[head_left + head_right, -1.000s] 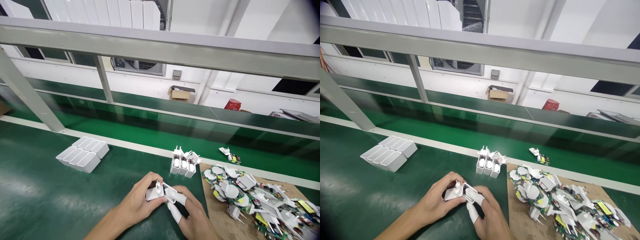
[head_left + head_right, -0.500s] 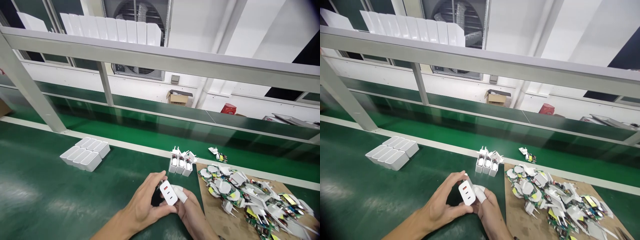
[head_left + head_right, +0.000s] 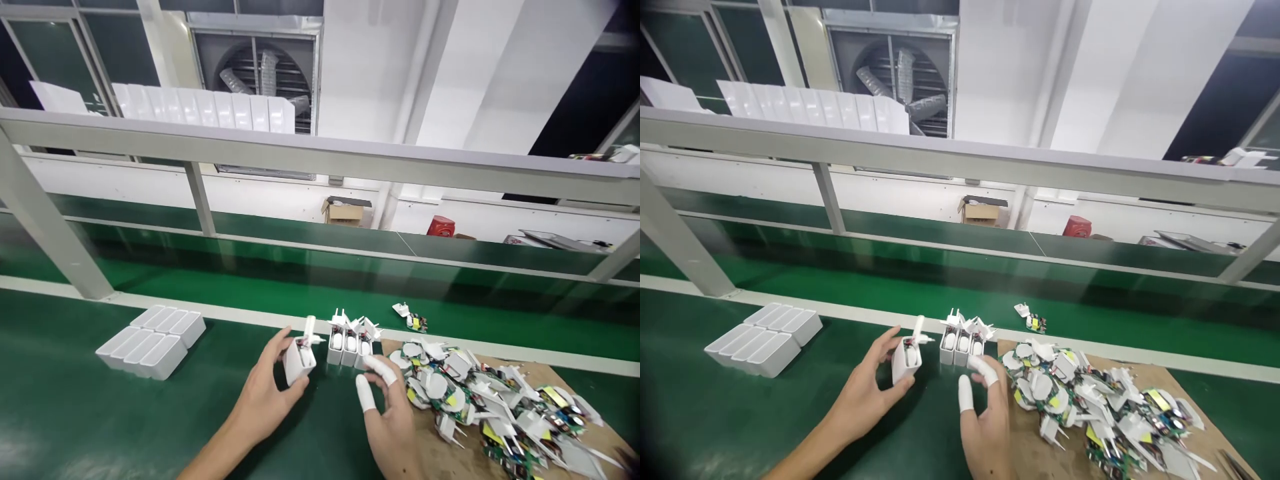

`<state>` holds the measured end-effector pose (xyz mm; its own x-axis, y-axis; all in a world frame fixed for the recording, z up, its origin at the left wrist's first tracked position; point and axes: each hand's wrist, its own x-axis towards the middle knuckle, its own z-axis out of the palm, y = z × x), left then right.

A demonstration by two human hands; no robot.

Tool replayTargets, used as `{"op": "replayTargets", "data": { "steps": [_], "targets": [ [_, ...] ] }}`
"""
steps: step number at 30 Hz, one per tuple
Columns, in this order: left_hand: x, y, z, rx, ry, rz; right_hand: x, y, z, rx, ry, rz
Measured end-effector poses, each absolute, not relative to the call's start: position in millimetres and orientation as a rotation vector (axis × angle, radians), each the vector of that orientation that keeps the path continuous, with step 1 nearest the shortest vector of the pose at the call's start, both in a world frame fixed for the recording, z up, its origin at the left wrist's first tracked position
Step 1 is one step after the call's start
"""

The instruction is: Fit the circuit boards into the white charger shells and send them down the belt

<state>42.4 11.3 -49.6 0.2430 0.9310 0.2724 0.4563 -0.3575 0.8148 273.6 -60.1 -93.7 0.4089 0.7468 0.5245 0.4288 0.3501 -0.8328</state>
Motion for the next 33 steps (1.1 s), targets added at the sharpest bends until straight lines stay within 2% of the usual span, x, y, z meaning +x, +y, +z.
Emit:
{"op": "replayTargets", "data": {
  "steps": [4,10,13,18,22,29,33],
  "targets": [
    [56,52,-52,1.705,1.075,0.978,287,-46,-124,-1.320,-1.122,0.180],
    [88,76,-72,1.620,0.953,0.931,288,-29,-158,-1.419,-1.098,0.300],
    [87,67,-75,1.614,0.996,0.936,285,-27,-155,-1.366,-1.143,0.408],
    [73,51,-64,1.724,1.279,1.003,276,-35,-132,-1.179,-1.427,0.835],
    [75,43,-57,1.851,1.558,1.008,272,-44,-114,-1.330,-1.564,0.977],
    [95,47,-68,2.098,1.718,1.127,270,-45,-116,-1.434,-1.527,0.849],
    [103,82,-58,2.159,1.759,1.142,260,-47,-120,-1.454,-1.522,0.663]
  ]
}}
